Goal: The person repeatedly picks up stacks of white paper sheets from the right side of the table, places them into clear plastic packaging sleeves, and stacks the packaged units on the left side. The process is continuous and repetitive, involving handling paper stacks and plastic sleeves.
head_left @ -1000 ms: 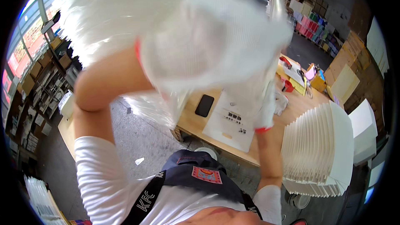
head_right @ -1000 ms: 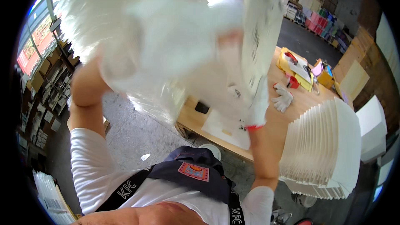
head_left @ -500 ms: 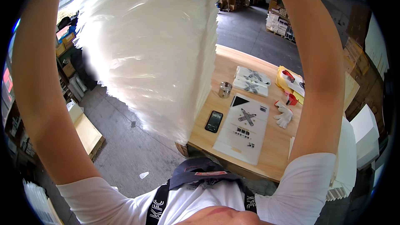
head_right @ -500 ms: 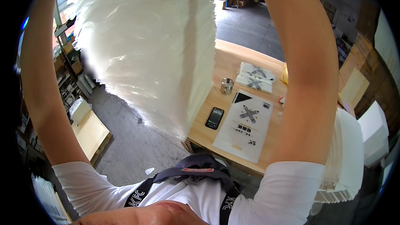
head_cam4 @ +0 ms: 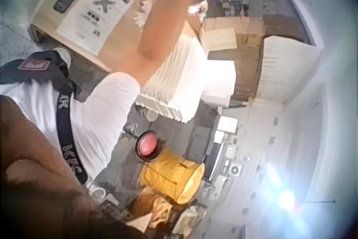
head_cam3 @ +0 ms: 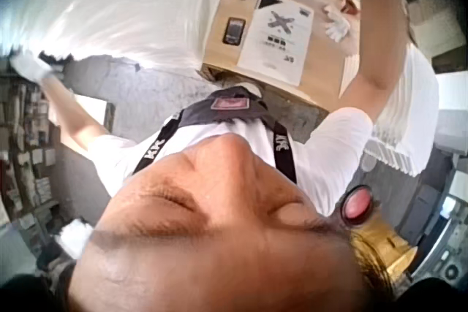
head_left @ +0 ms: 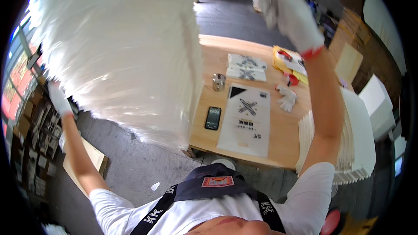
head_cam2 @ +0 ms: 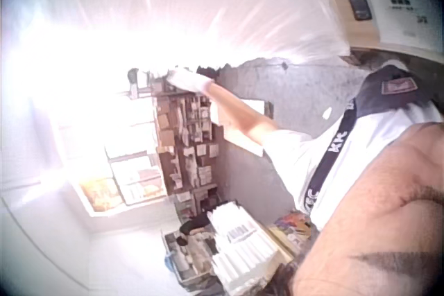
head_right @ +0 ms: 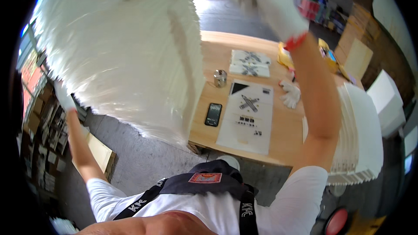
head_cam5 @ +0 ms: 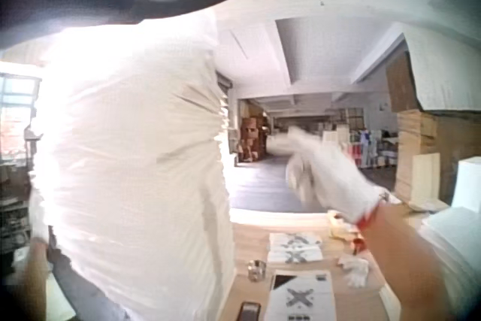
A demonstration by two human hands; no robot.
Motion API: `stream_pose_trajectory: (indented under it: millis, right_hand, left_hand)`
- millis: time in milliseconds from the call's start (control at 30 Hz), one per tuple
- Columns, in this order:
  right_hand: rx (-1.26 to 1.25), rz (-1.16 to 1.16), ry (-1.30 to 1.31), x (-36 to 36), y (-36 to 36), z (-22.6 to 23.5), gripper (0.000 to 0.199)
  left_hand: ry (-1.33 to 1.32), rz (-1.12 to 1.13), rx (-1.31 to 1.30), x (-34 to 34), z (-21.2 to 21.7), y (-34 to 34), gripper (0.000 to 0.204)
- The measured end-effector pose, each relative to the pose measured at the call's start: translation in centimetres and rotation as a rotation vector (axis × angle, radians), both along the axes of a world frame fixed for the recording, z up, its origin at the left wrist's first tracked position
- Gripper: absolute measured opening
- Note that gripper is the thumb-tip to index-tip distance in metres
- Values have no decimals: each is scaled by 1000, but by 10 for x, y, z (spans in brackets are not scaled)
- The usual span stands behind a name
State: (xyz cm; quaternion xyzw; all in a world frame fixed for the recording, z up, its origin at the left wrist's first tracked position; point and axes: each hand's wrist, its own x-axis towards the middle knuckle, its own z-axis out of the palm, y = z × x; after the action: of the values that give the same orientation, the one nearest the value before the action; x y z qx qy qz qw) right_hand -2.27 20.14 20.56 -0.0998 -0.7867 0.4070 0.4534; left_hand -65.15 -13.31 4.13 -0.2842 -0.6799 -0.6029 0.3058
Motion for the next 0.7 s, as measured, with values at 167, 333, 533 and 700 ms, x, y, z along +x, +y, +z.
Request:
stream_pose_trajectory:
  millis: [167, 333, 533, 700]
  right_hand:
    - [-410, -122, -335, 90, -45, -198, 41]
    - [-967, -192, -419, 147, -101, -397, 41]
    - [-1339, -291, -457, 164, -176, -480, 37]
    - [-1343, -384, -269, 174, -191, -487, 37]
  left_hand:
    - [-959, -178, -905, 27, -418, -1, 31]
    - [-911, -1159, -1385, 359, -499, 86, 39]
    - [208, -1356, -890, 547, -378, 219, 16]
    - [518, -1146, -1052, 566, -426, 303, 32]
